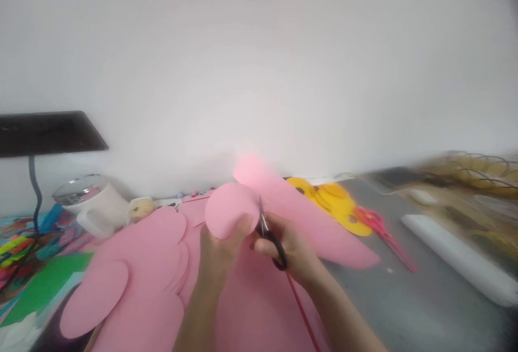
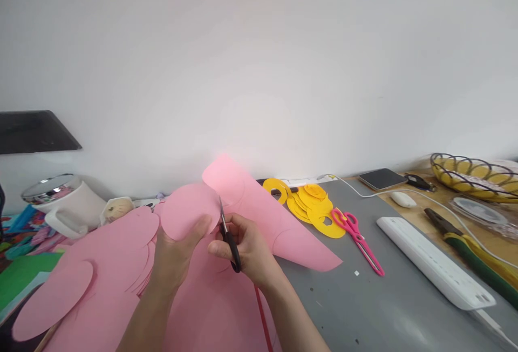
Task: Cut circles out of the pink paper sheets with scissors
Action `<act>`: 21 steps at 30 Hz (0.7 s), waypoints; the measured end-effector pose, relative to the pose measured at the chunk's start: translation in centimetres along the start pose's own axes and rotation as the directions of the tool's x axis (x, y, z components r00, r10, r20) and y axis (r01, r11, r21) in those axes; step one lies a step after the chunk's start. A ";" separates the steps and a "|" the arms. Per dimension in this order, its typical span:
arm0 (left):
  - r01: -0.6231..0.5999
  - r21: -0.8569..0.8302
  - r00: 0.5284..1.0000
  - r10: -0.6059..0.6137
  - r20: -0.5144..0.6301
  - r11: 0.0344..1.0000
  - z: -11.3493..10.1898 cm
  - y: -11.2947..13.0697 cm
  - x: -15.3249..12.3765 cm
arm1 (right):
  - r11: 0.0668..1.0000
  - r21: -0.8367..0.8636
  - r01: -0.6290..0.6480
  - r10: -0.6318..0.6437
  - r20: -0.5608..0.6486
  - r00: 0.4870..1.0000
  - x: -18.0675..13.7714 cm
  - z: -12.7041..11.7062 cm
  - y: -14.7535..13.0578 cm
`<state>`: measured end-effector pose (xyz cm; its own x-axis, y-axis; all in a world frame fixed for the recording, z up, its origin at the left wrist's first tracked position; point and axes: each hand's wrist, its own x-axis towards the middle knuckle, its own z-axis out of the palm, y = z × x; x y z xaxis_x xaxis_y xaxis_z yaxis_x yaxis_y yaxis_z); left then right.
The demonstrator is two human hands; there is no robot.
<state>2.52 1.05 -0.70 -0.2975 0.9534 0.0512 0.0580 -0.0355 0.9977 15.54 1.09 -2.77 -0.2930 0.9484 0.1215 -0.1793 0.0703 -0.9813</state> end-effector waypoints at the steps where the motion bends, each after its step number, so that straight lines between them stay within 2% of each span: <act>1: -0.006 -0.001 1.000 0.006 -0.004 1.000 0.0 -0.1 0.0 | 1.000 0.000 0.002 -0.002 0.001 1.000 0.0 0.0 0.0; 14: -0.038 -0.014 0.999 0.038 0.004 0.999 0.1 -0.2 0.1 | 0.999 -0.031 -0.030 0.030 -0.006 1.000 0.0 0.0 -0.1; 21: -0.048 -0.036 0.999 0.049 0.022 0.998 0.1 -0.2 0.1 | 0.998 0.019 -0.054 0.054 -0.008 0.999 -0.1 0.0 0.0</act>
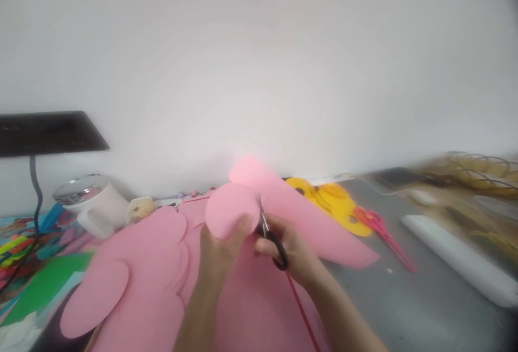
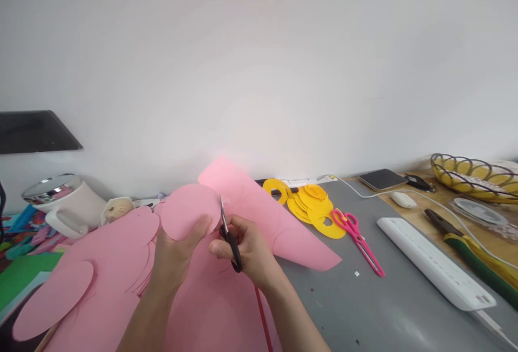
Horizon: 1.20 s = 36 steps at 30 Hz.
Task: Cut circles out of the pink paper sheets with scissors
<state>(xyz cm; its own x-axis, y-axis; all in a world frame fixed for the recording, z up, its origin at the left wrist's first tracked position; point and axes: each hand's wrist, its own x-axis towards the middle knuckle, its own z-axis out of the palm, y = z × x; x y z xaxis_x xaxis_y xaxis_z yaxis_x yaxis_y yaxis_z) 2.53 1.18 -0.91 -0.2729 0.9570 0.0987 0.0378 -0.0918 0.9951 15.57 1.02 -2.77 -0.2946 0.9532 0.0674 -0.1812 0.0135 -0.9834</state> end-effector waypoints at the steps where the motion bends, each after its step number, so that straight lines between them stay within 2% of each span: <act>1: 0.000 0.000 1.000 0.000 0.004 1.000 0.0 0.0 0.0 | 1.000 0.003 -0.001 0.001 0.000 1.000 0.0 0.0 0.0; 8: -0.018 0.002 0.999 0.018 -0.027 1.000 0.0 -0.3 0.2 | 0.999 0.021 -0.025 0.025 -0.008 1.000 0.1 0.0 0.1; 13: 0.032 0.016 0.998 -0.031 -0.052 0.999 0.0 -0.3 0.1 | 0.999 0.027 -0.041 0.041 -0.020 0.999 0.0 0.0 0.2; 22: 0.107 0.041 0.994 -0.107 0.003 0.993 -0.5 -0.4 0.7 | 0.997 0.008 -0.078 0.079 -0.041 0.996 -0.2 -0.1 0.3; 30: 0.094 0.000 0.996 -0.094 -0.013 0.996 -0.6 -1.3 1.0 | 0.997 0.010 -0.079 0.079 -0.035 0.996 -0.1 0.1 0.3; 36: 0.047 -0.023 0.996 -0.049 -0.068 0.999 -0.5 -1.0 1.0 | 0.996 0.034 -0.085 0.086 -0.031 0.996 -0.1 0.4 0.4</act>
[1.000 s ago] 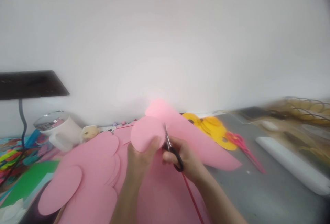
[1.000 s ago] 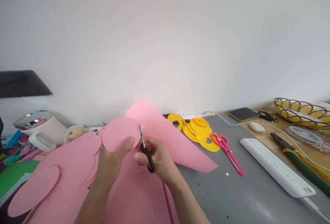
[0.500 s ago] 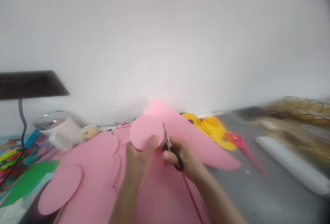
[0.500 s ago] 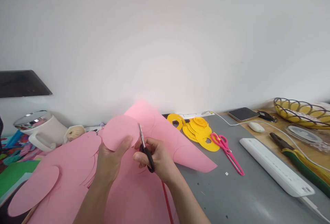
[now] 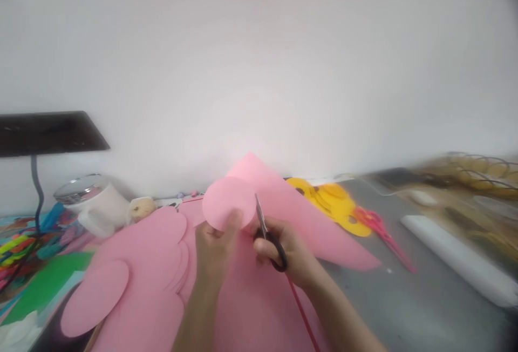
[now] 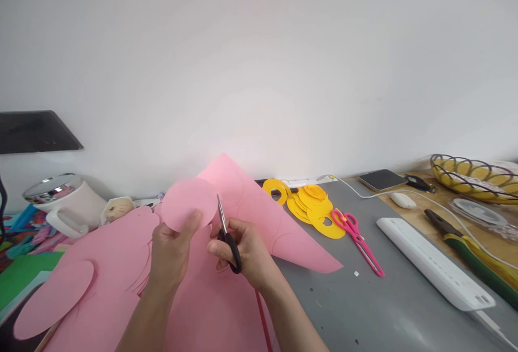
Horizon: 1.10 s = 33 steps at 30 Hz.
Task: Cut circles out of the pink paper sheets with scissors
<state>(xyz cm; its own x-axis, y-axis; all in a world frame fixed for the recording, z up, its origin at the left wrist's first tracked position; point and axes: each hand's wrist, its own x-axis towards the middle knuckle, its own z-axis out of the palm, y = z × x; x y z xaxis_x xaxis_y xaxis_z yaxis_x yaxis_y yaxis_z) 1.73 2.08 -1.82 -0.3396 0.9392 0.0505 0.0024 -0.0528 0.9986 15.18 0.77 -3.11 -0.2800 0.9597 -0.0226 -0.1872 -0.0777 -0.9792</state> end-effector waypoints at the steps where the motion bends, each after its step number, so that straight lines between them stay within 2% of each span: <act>1: 0.005 0.011 1.000 -0.005 -0.001 1.000 0.0 0.1 -0.1 | 1.000 0.004 0.000 0.000 0.004 1.000 0.0 0.1 0.0; 7: 0.075 0.089 0.997 -0.074 -0.017 0.993 -0.1 0.7 -0.5 | 1.000 -0.001 -0.004 0.004 0.007 1.000 0.1 0.0 -0.2; 13: -0.005 0.028 1.000 0.006 -0.009 1.000 0.4 1.1 -1.1 | 0.997 -0.013 0.077 -0.077 -0.009 0.997 0.1 -0.5 -0.6; 23: 0.019 0.044 1.000 -0.019 0.001 0.999 0.2 1.3 -1.1 | 0.996 -0.058 0.065 -0.065 -0.009 0.998 0.0 -0.5 -0.3; 29: 0.052 0.078 0.997 -0.056 0.053 0.996 -0.1 0.6 -0.3 | 0.998 -0.043 0.047 -0.048 -0.009 0.999 0.1 -0.5 -0.1; 33: 0.046 0.067 0.998 -0.049 0.049 0.997 -0.2 0.4 -0.2 | 0.999 -0.021 0.047 -0.047 -0.003 0.999 0.0 -0.5 -0.2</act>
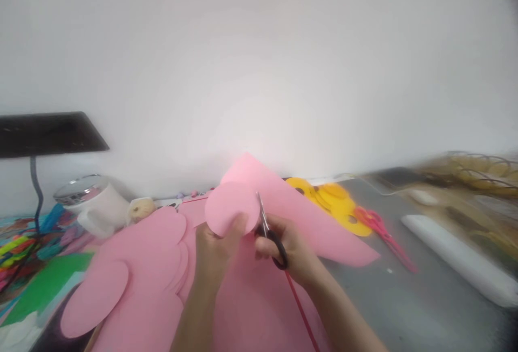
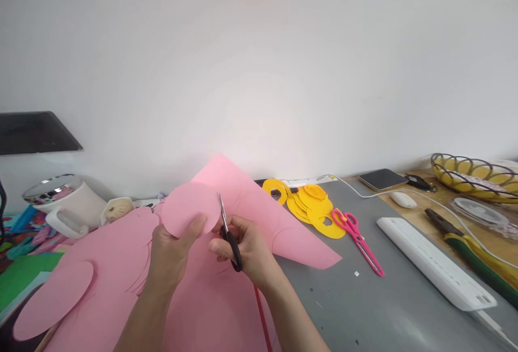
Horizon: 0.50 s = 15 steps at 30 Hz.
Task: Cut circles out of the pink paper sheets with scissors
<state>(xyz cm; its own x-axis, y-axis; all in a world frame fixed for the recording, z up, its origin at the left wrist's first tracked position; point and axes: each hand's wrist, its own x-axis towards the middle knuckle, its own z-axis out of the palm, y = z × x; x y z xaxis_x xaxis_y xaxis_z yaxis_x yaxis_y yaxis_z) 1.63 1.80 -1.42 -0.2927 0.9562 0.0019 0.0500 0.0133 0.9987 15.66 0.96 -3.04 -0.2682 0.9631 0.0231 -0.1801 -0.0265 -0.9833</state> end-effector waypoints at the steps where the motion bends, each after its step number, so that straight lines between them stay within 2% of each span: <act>1: -0.006 -0.004 1.000 0.006 -0.002 1.000 0.0 0.0 0.0 | 1.000 -0.001 -0.006 0.006 0.000 1.000 0.0 0.0 -0.1; 15: -0.054 -0.102 0.998 0.052 -0.024 0.993 -0.4 -0.8 0.5 | 0.998 -0.039 -0.042 0.041 -0.015 0.999 -0.2 0.3 -0.1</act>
<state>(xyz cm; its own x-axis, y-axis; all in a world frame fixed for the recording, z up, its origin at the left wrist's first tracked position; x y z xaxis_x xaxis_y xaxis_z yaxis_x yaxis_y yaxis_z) 1.03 2.09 -2.19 -0.3129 0.9482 0.0549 -0.0315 -0.0681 0.9972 15.49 0.70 -2.85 -0.2615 0.9650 -0.0201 -0.1317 -0.0563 -0.9897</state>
